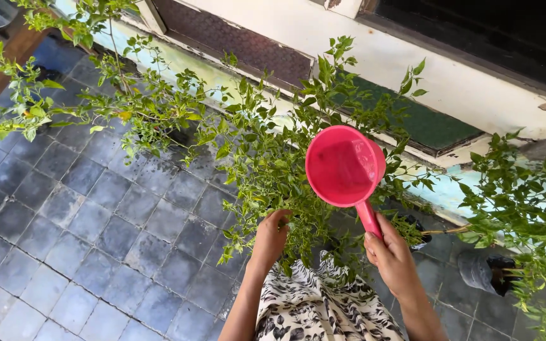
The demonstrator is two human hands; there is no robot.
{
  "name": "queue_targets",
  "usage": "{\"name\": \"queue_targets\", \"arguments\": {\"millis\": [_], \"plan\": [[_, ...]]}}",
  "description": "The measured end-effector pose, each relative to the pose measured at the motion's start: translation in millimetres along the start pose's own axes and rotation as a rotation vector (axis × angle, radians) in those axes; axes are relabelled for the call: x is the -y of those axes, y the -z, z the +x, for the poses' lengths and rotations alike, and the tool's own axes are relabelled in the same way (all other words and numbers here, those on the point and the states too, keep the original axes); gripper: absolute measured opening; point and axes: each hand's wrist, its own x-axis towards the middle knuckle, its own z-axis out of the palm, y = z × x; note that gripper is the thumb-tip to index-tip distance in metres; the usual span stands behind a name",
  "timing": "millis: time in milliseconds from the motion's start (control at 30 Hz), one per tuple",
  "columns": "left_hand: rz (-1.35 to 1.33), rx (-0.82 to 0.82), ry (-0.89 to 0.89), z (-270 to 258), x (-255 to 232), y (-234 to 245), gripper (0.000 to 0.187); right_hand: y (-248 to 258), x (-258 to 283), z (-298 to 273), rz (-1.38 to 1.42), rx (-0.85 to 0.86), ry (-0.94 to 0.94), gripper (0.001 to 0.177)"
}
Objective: The person waters several potted plants on a tiled balcony using a pink plastic scoop. They repeatedly scoop water from a bucket and pour it onto the soil of each plant, moving between pots in a single area.
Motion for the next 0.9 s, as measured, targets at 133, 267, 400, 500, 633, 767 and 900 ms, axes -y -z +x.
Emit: {"name": "queue_targets", "arguments": {"millis": [133, 267, 400, 500, 633, 767, 900], "plan": [[-0.009, -0.001, -0.027, 4.6, 6.9, -2.9, 0.048, 0.0, -9.1, 2.4, -0.014, -0.032, -0.005, 0.062], [-0.051, -0.005, -0.06, 8.9, 11.3, -4.6, 0.046, 0.3, -16.4, 4.4, -0.088, -0.066, -0.004, 0.062], [-0.035, 0.008, -0.039, 8.9, 6.3, -2.0, 0.048, 0.7, -18.7, 6.6, -0.101, -0.067, -0.002, 0.06], [-0.039, 0.0, -0.047, 9.5, 8.6, -3.7, 0.048, 4.4, -24.8, 9.7, -0.044, -0.066, -0.001, 0.059], [-0.021, -0.002, -0.064, 8.2, 4.0, -1.8, 0.048, 0.7, -5.5, 11.3, -0.064, 0.019, 0.047, 0.063], [-0.016, 0.009, -0.036, 5.9, 1.5, -1.2, 0.048, 0.9, 9.8, 12.0, 0.02, 0.055, -0.018, 0.058], [-0.004, 0.0, -0.039, 5.1, 3.3, -2.5, 0.047, 1.9, 17.6, 10.8, 0.097, 0.056, -0.05, 0.056]]}}
